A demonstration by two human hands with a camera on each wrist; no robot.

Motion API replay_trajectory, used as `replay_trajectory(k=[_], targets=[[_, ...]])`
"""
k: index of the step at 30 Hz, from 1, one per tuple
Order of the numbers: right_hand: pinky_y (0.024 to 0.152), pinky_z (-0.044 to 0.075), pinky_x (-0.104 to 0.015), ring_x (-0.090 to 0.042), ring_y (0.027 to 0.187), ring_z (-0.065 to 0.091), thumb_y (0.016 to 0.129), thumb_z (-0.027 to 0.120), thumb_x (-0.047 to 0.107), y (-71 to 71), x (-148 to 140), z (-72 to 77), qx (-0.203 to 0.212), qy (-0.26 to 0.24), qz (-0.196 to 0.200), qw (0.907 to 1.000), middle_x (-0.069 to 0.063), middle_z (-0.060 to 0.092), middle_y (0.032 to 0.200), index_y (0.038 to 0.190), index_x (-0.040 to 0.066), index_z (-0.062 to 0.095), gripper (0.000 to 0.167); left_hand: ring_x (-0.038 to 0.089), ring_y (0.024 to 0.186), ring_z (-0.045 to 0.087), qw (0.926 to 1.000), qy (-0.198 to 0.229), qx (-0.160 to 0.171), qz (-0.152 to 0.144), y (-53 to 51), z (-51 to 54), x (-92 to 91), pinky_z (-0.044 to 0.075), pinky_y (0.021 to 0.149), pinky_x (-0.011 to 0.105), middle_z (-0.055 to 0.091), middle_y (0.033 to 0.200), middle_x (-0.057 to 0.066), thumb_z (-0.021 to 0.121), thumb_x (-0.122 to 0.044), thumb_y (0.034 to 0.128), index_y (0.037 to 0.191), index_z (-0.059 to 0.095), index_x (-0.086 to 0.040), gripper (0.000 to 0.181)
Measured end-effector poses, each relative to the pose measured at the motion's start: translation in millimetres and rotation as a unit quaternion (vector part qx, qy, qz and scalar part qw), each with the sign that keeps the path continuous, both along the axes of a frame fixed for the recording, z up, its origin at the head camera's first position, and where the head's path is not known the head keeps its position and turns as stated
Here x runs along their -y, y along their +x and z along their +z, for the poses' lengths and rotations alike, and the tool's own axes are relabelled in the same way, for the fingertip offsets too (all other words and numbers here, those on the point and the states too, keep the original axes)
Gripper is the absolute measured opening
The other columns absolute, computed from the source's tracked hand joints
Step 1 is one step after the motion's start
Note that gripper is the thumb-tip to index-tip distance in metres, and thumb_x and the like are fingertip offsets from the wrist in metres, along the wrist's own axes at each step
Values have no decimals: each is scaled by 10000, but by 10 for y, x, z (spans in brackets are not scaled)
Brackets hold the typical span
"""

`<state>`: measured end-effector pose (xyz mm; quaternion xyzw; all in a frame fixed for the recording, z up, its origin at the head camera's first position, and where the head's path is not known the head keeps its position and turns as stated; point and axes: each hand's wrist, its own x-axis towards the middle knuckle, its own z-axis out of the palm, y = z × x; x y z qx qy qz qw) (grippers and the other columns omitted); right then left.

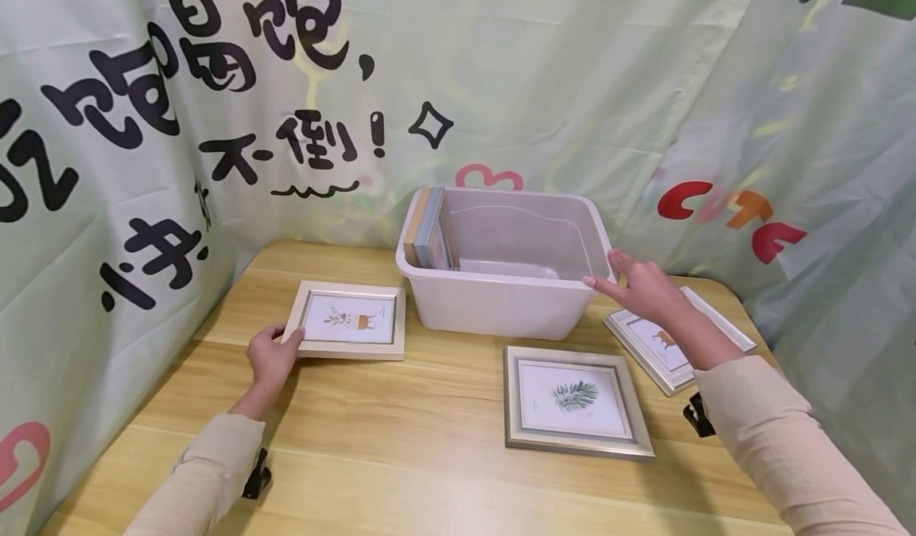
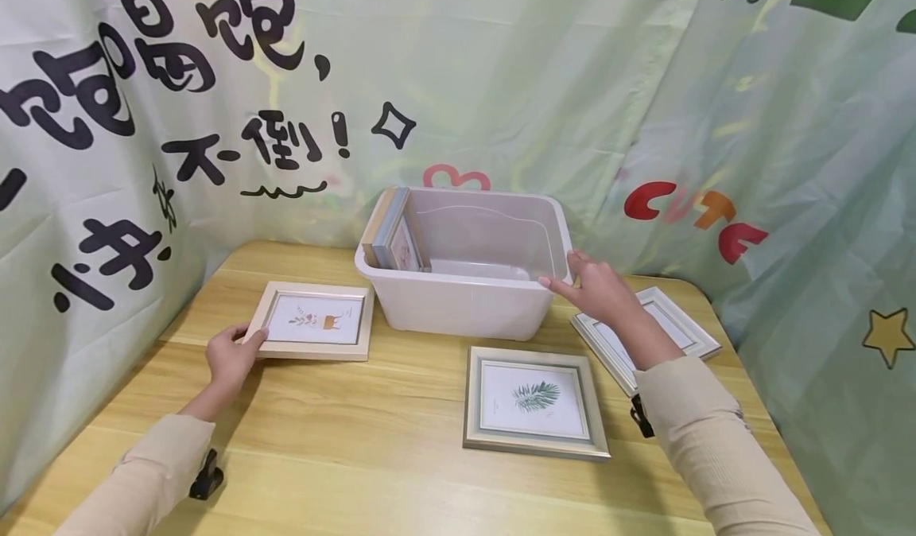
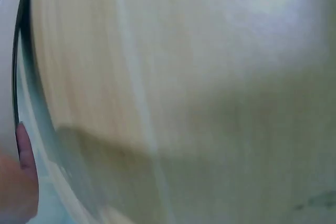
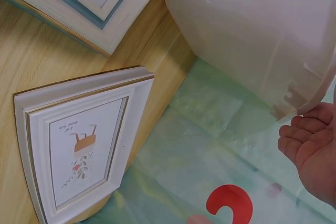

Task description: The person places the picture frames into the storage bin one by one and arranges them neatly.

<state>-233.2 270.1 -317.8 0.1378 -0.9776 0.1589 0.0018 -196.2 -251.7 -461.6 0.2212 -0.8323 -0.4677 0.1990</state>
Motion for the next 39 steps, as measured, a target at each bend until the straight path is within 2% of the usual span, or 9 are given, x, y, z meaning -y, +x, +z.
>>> replay_trajectory(k=[5, 8, 12, 14, 20, 25, 28, 32, 39], targets=[[986, 356, -612, -489, 1262, 371, 897, 528, 489, -2, -5, 4, -13, -26, -14, 10000, -329, 304, 1422, 1394, -103, 286, 810, 1, 757, 547, 9983, 360, -424, 195, -47, 135, -59, 404, 594, 37, 631, 1100, 274, 649, -124, 835, 1127, 627, 72, 352], [985, 357, -612, -488, 1260, 373, 897, 528, 490, -8, -1, 6, -46, -23, -8, 10000, -328, 303, 1423, 1396, -99, 287, 808, -123, 584, 430, 9948, 593, -790, 247, -67, 198, -86, 377, 496, 30, 671, 1016, 179, 663, -125, 827, 1134, 643, 34, 346], [983, 359, -614, -485, 1263, 376, 892, 527, 505, -12, 6, -4, 2, -73, -37, 10000, -319, 301, 1431, 1407, -84, 278, 821, -98, 529, 415, 9907, 840, -1042, 229, -76, 260, -116, 379, 465, 66, 604, 742, -121, 670, -116, 819, 1161, 632, 22, 371], [990, 349, -615, -482, 1282, 351, 889, 521, 519, -8, 12, -10, 71, -102, -62, 9999, -315, 288, 1439, 1411, -81, 269, 834, -95, 533, 421, 9898, 894, -1076, 256, -84, 291, -135, 381, 472, 65, 544, 690, -165, 666, -109, 819, 1170, 627, 19, 375], [1002, 331, -614, -477, 1313, 302, 892, 513, 522, 6, 18, -30, 134, -110, -81, 9998, -312, 265, 1451, 1414, -78, 260, 835, -174, 566, 392, 9915, 393, -1204, 290, -129, 393, -199, 352, 531, 3, 666, 1043, 246, 592, -49, 845, 1171, 610, 56, 344], [999, 336, -614, -478, 1306, 312, 897, 509, 516, -2, 11, -29, 37, -42, -37, 10000, -315, 272, 1445, 1411, -82, 264, 825, -173, 545, 361, 9899, 74, -1364, 379, -154, 466, -237, 323, 520, 7, 659, 1020, 283, 582, -21, 846, 1123, 630, 81, 298], [1002, 335, -613, -478, 1303, 316, 899, 508, 511, -6, 8, -22, 15, -4, -28, 10000, -318, 274, 1443, 1408, -86, 265, 821, -151, 502, 358, 9879, 102, -1471, 476, -167, 505, -241, 318, 488, 34, 679, 708, 111, 607, -32, 837, 1083, 659, 66, 271], [1013, 332, -605, -477, 1299, 324, 906, 505, 499, -1, 10, -10, 23, 42, -22, 10000, -326, 281, 1437, 1402, -96, 274, 808, -136, 455, 371, 9851, 384, -1608, 477, -183, 545, -236, 320, 440, 55, 456, 491, -255, 639, -62, 825, 1065, 674, 55, 269], [1023, 326, -600, -483, 1294, 326, 912, 497, 493, 13, 17, 9, 17, 44, 9, 10000, -341, 284, 1427, 1393, -111, 282, 801, -137, 486, 410, 9770, 500, -2021, 457, -210, 615, -279, 348, 464, 29, 446, 507, -319, 690, -80, 789, 1012, 693, 57, 261]])
